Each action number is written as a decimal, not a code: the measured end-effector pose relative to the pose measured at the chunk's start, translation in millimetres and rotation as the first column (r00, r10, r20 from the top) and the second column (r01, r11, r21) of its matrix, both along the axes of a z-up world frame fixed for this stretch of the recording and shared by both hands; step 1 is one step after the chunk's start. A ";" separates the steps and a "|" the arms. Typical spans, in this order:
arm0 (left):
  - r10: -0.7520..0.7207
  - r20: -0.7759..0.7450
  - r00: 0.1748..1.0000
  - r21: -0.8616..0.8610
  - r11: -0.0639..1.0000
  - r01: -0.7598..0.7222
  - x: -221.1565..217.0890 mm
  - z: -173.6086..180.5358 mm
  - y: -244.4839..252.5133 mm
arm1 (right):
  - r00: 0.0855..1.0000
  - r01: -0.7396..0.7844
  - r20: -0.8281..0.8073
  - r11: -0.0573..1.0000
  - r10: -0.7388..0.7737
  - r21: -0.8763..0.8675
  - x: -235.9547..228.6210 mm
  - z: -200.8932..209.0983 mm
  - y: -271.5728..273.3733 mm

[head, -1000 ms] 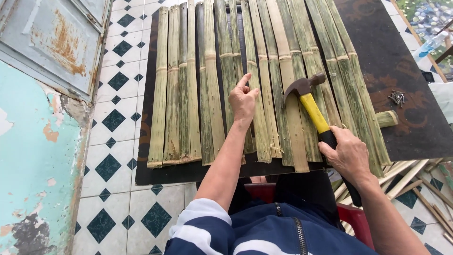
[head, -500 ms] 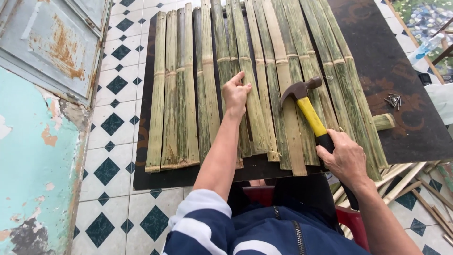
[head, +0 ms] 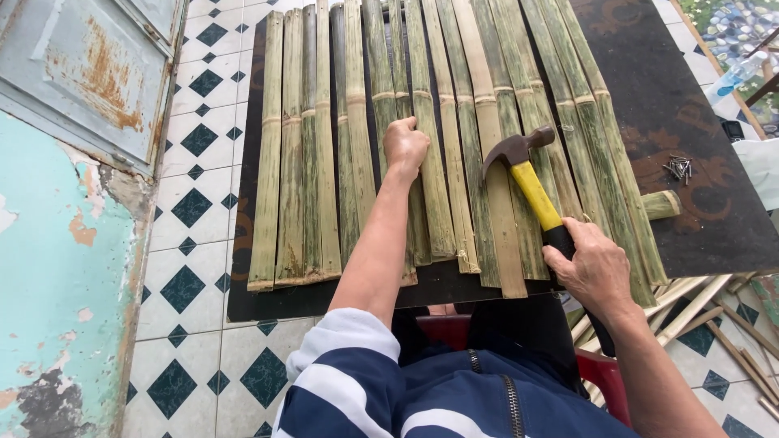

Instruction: Using a hammer to nail bamboo strips onto a frame to create a panel.

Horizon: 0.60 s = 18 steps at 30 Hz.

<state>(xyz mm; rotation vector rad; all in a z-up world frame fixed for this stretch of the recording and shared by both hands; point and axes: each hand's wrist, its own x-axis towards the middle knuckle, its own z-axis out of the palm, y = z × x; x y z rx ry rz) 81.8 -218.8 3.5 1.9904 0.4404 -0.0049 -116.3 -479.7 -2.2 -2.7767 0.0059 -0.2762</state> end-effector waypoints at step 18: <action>-0.007 -0.097 0.995 0.082 0.996 0.015 -16.2 36.4 -3.6 | 0.993 -0.060 -0.106 0.998 0.060 0.006 -1.5 36.3 12.3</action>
